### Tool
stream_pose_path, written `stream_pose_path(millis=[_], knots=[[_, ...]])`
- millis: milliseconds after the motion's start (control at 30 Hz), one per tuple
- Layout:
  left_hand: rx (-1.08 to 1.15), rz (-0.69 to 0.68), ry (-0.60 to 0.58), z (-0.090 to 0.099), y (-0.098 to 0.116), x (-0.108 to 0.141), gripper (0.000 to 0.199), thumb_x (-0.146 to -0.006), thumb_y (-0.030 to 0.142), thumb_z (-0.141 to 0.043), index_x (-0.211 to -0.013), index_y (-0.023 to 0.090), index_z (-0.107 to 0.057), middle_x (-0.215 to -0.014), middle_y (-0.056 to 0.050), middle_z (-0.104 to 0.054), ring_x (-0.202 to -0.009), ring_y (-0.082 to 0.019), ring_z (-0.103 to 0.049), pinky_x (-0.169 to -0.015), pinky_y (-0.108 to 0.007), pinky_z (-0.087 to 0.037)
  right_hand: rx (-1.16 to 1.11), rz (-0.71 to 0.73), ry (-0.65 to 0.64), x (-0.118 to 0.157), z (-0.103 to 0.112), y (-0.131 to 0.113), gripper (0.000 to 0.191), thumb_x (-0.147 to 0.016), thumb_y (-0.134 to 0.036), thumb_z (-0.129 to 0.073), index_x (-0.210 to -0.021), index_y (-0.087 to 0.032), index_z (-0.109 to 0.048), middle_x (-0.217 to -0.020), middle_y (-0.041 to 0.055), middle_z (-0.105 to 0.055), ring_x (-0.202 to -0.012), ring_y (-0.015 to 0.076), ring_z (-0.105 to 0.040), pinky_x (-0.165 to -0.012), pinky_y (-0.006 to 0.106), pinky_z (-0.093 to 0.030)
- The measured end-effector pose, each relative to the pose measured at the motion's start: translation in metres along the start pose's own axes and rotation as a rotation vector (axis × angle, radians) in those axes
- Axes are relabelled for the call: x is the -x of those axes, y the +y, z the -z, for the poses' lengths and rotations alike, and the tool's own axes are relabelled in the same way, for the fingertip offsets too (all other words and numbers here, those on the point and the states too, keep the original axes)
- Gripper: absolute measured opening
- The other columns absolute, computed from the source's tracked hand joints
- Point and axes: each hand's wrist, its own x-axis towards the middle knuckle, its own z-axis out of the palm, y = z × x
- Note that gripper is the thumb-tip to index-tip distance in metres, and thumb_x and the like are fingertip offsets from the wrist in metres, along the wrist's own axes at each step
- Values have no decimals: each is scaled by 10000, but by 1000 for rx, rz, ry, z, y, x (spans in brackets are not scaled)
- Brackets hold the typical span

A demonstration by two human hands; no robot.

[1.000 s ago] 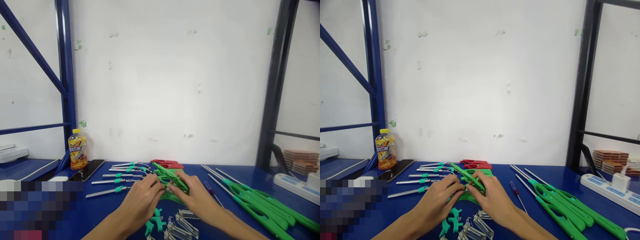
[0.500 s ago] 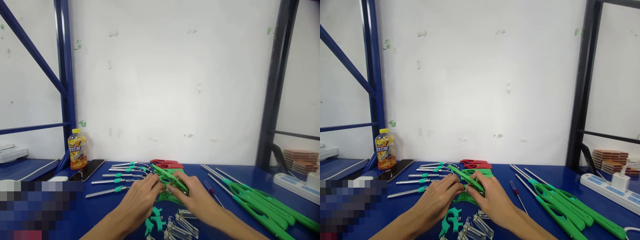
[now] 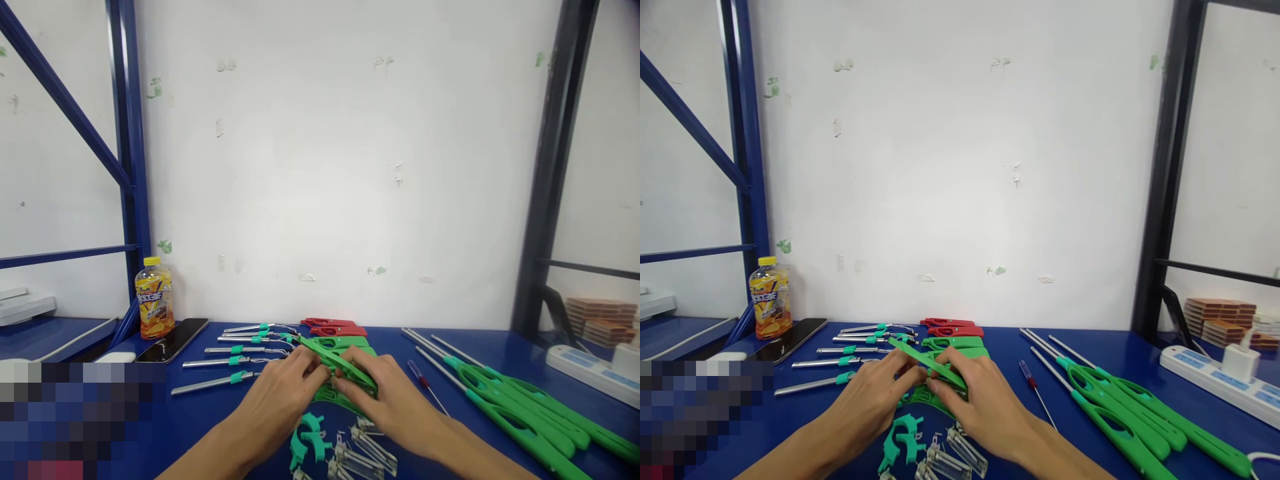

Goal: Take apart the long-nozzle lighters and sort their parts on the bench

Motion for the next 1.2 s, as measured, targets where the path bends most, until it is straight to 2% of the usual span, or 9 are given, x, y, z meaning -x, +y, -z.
stream_pose_path(millis=[200,367,567,700,800,933,1067,1133,1200], knots=[[-46,-23,-6,0,-1,-1,458,-755,-77,-411,-1080,219,-538,-1000,-66,-610,-879,-233,-594,-568,-265,-458,17,17,11,-1,-2,5,153,-986,-375,-523,-1026,-252,-604,-749,-27,-659,-572,130,-477,-560,280,-315],[-57,-6,-18,0,-4,-1,502,-734,-91,-383,-1102,222,-521,-1037,-73,-600,-909,-237,-584,-607,-290,-474,101,-17,66,-4,-2,10,145,-970,-389,-541,-1019,-263,-595,-593,-72,-519,-505,126,-368,-519,274,-246],[138,35,-64,18,2,-5,200,-985,93,-357,-1018,218,-510,-986,-52,-558,-849,-210,-551,-620,-315,-412,136,-116,174,-7,4,18,179,-979,-425,-512,-980,-262,-585,-581,-74,-473,-520,139,-372,-546,275,-247],[201,-35,-195,27,8,-6,151,-1013,180,-385,-970,220,-524,-976,-39,-565,-870,-204,-538,-623,-315,-382,161,-123,189,-9,6,23,190,-989,-430,-493,-969,-261,-578,-570,-77,-436,-522,141,-346,-541,278,-225],[196,-35,-214,26,9,-5,177,-1021,196,-377,-946,219,-536,-974,-40,-571,-877,-205,-537,-629,-317,-388,176,-113,172,-9,5,22,165,-981,-419,-515,-977,-263,-568,-558,-83,-415,-516,139,-325,-543,278,-223],[197,21,-124,20,7,-5,214,-1027,174,-343,-1032,216,-554,-979,-51,-575,-892,-219,-537,-687,-343,-444,140,-112,149,-7,3,16,188,-988,-433,-505,-978,-259,-577,-565,-76,-462,-512,134,-346,-546,279,-245],[210,71,59,17,6,-5,289,-993,244,-490,-1280,217,-514,-1147,-84,-580,-1059,-258,-532,-896,-449,-485,42,-82,134,-6,2,10,297,-1005,-478,-458,-1008,-240,-636,-659,-28,-618,-553,143,-460,-559,272,-316],[185,76,77,17,5,-4,464,-956,310,-586,-1389,210,-452,-1243,-105,-565,-1149,-291,-512,-984,-514,-457,-1,-71,143,-6,3,8,337,-1001,-499,-464,-1012,-231,-668,-751,-3,-685,-617,152,-529,-592,268,-364],[160,78,65,16,4,-5,508,-953,313,-603,-1419,211,-428,-1259,-106,-572,-1162,-300,-513,-995,-540,-447,-38,-74,139,-7,3,8,346,-997,-504,-481,-1025,-231,-693,-817,3,-715,-666,157,-567,-617,263,-389]])
